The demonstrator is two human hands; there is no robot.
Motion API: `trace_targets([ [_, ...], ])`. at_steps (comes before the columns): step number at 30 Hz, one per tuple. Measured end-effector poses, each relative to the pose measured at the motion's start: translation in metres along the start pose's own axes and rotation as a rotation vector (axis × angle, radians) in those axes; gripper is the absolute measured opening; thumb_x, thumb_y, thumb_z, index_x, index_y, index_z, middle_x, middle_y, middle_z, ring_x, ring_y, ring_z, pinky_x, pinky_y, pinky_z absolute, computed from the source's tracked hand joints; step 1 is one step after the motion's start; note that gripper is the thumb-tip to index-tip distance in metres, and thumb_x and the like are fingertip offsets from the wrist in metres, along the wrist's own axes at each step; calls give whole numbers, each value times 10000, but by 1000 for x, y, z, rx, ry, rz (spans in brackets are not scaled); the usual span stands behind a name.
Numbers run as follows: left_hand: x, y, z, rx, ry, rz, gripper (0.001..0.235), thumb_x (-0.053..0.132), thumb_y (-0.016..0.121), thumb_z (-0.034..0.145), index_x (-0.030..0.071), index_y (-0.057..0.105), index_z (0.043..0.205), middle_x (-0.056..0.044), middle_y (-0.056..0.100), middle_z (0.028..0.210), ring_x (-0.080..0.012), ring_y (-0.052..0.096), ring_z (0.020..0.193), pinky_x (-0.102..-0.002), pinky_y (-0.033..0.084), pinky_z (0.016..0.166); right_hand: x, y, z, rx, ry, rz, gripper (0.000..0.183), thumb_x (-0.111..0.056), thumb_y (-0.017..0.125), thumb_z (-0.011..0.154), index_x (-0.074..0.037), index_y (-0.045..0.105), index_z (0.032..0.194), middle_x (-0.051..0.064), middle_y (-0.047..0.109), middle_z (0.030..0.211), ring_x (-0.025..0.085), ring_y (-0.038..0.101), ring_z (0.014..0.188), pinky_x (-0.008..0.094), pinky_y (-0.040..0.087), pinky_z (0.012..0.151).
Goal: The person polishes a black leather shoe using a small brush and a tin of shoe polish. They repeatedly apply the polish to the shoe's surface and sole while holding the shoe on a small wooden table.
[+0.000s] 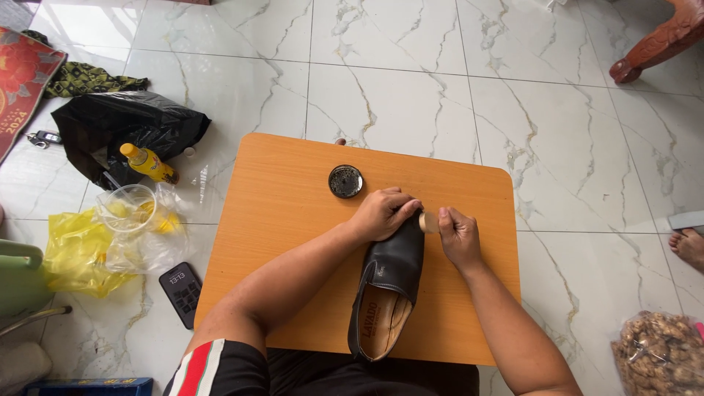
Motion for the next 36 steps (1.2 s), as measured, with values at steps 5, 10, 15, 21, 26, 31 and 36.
trace_targets([
  [5, -12, -15, 3, -2, -94, 93, 244, 249, 423, 871, 104, 575, 746, -138, 512, 565, -314, 544, 630, -365, 443, 516, -2, 5, -4, -172, -74, -73, 391, -196, 473, 832, -104, 398, 460, 74, 377, 364, 177, 404, 346, 270, 340, 353],
  [10, -25, 2, 1, -108, -157, 335, 273, 273, 386, 871, 91, 547, 748, -128, 535, 584, -306, 563, 648, -386, 458, 534, -17, 7, 4, -128, -121, -162, 366, -196, 476, 844, -94, 425, 496, 125, 414, 409, 319, 477, 428, 331, 370, 381],
  [15, -36, 19, -5, 10, -100, 796, 264, 295, 437, 847, 125, 550, 680, -45, 552, 564, -222, 593, 603, -308, 468, 504, -21, 5, 5, -96, -108, -211, 309, -188, 472, 860, -72, 481, 574, 147, 452, 467, 345, 510, 489, 363, 393, 423],
  [21, -40, 22, -12, -216, -657, 486, 468, 436, 208, 874, 84, 504, 788, -166, 576, 652, -378, 595, 685, -441, 462, 555, -21, 6, 3, -24, -27, -52, 147, -149, 529, 839, -63, 596, 740, 122, 567, 583, 179, 581, 593, 319, 444, 504],
  [26, -28, 26, -10, -269, -641, 377, 528, 517, 287, 821, 37, 509, 825, -214, 579, 676, -410, 594, 713, -451, 459, 590, -16, 9, 5, -105, 130, 94, 185, -113, 360, 884, -42, 527, 915, 35, 451, 592, 122, 407, 562, 263, 369, 513],
  [31, -25, 21, -8, -137, -635, 60, 408, 449, 479, 768, 48, 509, 701, -177, 531, 556, -361, 573, 603, -366, 430, 507, 4, 8, 3, -72, 101, 14, 289, -194, 292, 898, -65, 549, 872, 63, 426, 567, 160, 427, 566, 278, 368, 553],
  [36, -42, 23, -8, -3, -601, -196, 337, 399, 585, 726, 70, 536, 671, -157, 485, 511, -256, 520, 515, -317, 406, 450, -42, 13, -14, -16, -114, -86, 375, -273, 230, 886, -63, 478, 698, 125, 416, 551, 297, 451, 529, 341, 390, 541],
])
Point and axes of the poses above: each hand's wrist, its own z-axis towards the middle knuckle, its own y-axis out of the palm, x = y × z, the point moved 7 cm from there along z, towards the middle knuckle
